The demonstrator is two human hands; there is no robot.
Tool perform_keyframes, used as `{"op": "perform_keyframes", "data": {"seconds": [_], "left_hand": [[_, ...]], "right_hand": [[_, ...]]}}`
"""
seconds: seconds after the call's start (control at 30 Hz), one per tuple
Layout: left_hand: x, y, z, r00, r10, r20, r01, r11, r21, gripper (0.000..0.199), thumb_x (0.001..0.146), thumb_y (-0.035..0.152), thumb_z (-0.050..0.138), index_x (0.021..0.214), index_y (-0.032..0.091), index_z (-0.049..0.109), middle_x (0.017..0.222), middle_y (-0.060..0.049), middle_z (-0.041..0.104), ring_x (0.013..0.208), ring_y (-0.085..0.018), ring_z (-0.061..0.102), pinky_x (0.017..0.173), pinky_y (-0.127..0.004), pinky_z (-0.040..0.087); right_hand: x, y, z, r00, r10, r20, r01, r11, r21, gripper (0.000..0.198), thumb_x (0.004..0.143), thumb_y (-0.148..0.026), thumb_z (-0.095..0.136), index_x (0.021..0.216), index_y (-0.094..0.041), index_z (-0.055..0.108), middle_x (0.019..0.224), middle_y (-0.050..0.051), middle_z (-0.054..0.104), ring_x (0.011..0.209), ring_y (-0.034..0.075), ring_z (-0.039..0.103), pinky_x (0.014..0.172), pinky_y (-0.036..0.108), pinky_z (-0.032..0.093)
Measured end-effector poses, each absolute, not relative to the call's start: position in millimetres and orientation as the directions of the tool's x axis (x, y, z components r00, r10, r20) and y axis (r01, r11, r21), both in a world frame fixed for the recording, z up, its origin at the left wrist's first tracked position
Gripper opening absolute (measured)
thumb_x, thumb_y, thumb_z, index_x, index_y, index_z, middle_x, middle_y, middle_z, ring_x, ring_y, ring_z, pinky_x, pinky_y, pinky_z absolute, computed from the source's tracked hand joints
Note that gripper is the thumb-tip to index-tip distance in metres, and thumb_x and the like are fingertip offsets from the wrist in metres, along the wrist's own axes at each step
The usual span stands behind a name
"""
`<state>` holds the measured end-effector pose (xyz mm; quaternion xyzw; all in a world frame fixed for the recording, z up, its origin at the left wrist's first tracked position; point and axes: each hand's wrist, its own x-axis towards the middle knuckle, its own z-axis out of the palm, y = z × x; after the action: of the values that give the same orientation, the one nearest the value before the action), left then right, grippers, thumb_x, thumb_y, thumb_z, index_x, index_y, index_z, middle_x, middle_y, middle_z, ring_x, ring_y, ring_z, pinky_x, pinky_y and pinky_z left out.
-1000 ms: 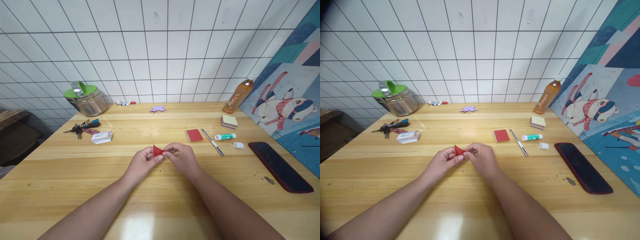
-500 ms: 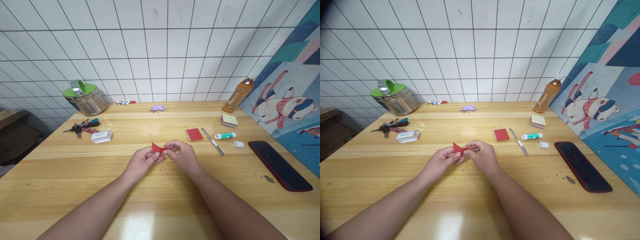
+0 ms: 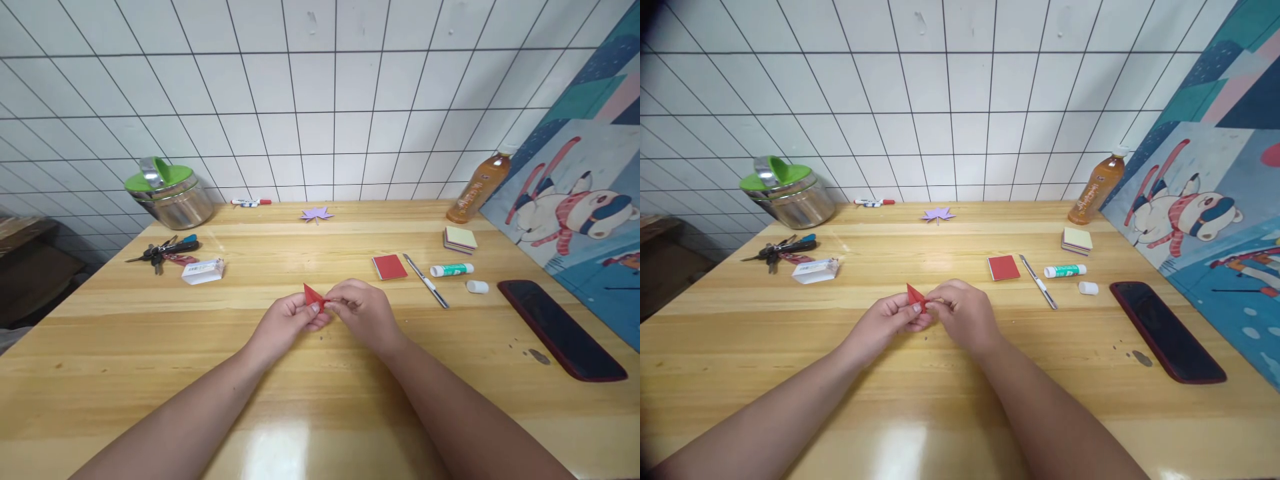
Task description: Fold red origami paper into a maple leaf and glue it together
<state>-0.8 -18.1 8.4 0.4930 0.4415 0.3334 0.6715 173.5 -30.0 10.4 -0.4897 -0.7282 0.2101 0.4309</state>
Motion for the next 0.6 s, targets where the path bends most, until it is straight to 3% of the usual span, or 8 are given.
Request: {"op": "perform_keyframes", "data": {"seconds": [0.2,0.37,0.6], "left_hand": [[-1.6,-19.2,9.5,0.398,0.881,-0.258,-0.005,0.283,0.959,0.033,0.072,0.04,0.07,0.091,0.013,0.069,0.078,-0.008,0.071,0.073,-0.018,0.065,0.073,-0.029,0.05],[-1.4,-20.4,12.3,0.482,0.858,-0.181,-0.069,0.243,0.968,0.034,0.077,0.037,0.067,0.099,0.012,0.066,0.087,-0.009,0.07,0.08,-0.018,0.064,0.075,-0.028,0.048],[0.9,-19.9,13.4,0.447,0.878,-0.172,-0.005,0.195,0.981,0.03,0.074,0.037,0.069,0.09,0.012,0.067,0.073,-0.003,0.067,0.07,-0.014,0.061,0.068,-0.025,0.046]], "right_hand": [[173.2,-31.7,12.0,-0.212,0.884,0.416,0.589,0.455,-0.668,0.015,0.081,-0.015,0.058,0.084,-0.025,0.069,0.086,-0.001,0.069,0.079,0.012,0.061,0.068,0.023,0.045],[173.6,-33.3,13.6,-0.194,0.887,0.419,0.64,0.438,-0.632,0.017,0.08,-0.014,0.057,0.088,-0.024,0.067,0.087,0.0,0.068,0.077,0.013,0.061,0.066,0.023,0.044],[169.6,-33.8,11.7,-0.153,0.903,0.401,0.576,0.411,-0.706,0.012,0.077,-0.015,0.061,0.082,-0.024,0.067,0.079,-0.001,0.067,0.065,0.011,0.058,0.06,0.022,0.045]]}}
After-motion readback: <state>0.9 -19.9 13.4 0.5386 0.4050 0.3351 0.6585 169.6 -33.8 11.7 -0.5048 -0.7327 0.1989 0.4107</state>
